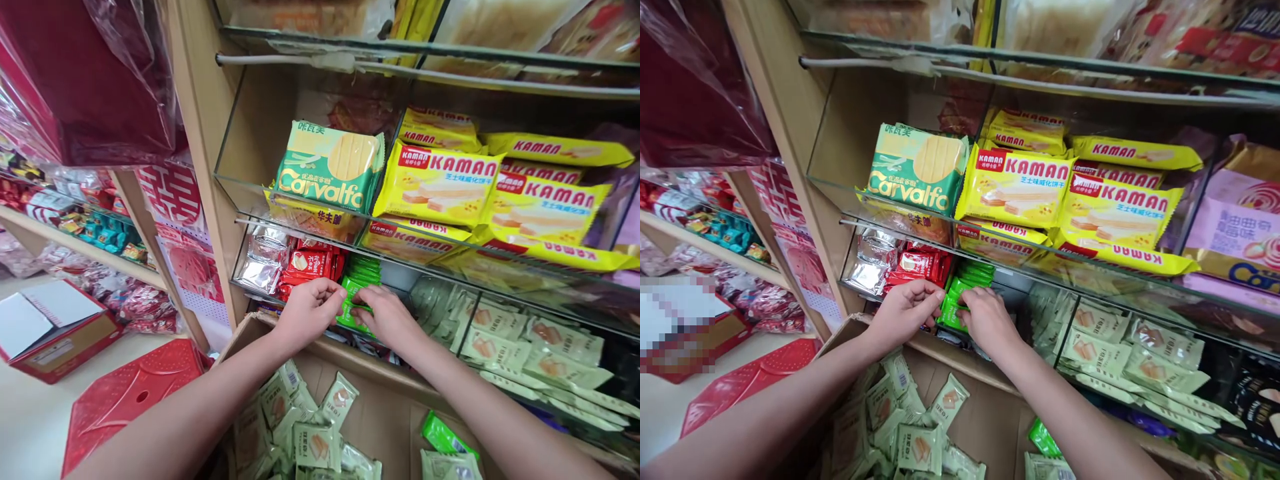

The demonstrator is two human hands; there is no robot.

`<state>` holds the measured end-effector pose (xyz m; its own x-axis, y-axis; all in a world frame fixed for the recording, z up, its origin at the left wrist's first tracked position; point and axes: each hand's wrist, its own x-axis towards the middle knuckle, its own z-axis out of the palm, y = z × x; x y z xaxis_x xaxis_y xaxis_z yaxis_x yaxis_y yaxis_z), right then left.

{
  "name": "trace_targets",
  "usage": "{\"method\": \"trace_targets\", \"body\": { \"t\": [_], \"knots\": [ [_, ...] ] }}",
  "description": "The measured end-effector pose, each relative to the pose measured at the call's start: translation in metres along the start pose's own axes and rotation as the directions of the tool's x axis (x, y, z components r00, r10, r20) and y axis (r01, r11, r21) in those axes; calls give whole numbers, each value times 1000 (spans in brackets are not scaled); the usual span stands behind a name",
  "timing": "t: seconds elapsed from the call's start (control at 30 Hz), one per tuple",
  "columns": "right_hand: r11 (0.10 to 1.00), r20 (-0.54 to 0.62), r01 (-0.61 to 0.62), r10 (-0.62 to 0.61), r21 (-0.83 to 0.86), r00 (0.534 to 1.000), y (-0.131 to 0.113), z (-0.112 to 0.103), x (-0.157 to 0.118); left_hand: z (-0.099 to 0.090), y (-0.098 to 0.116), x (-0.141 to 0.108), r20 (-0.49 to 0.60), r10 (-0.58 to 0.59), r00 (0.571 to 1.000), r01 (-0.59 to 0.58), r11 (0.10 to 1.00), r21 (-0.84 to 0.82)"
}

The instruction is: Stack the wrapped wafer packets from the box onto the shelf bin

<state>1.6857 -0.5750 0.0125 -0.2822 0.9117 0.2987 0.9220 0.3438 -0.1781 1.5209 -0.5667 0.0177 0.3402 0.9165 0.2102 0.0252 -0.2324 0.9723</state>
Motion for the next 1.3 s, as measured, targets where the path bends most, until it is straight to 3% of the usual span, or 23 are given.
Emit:
{"method": "trace_targets", "body": {
  "t": [0.1,0.23,0.27,0.33,0.4,0.47,0.6,0.7,0.87,0.97,1.13,1.3],
  "knots": [
    [999,-3,36,-36,20,999,1,-3,-1,0,-2,0,2,9,1000,-10,1000,16],
    [987,-111,43,-26,158,994,-9,-38,-29,-2,-5,-1,20,45,999,-47,996,79],
    [976,-70,6,10,217,997,-12,-49,-43,-2,-5,-1,27,56,998,-58,993,100],
    [945,155,-105,58,309,986,-13,-67,-76,-1,-3,-3,43,87,995,-92,984,149],
    [924,438,-212,56,317,897,-6,-72,-112,1,-2,-4,55,128,990,-137,968,210],
    [927,597,-294,104,230,795,10,-61,-146,4,-2,-3,46,183,982,-188,941,281],
    [906,688,-413,356,-90,633,54,-10,-196,9,-6,1,95,287,953,-300,864,405],
    [886,706,-432,416,-171,574,78,22,-206,11,-5,0,101,339,935,-347,824,448],
    [859,675,-452,484,-242,557,92,42,-200,15,-2,-4,162,332,929,-369,801,472],
    [837,623,-472,531,-278,575,93,51,-199,17,-2,-5,177,322,930,-367,810,458],
    [834,545,-507,535,-217,646,90,63,-203,17,-2,-4,199,309,930,-367,816,447],
    [851,495,-525,461,-10,737,84,73,-209,13,1,-7,223,271,936,-349,794,498]
  ]
}}
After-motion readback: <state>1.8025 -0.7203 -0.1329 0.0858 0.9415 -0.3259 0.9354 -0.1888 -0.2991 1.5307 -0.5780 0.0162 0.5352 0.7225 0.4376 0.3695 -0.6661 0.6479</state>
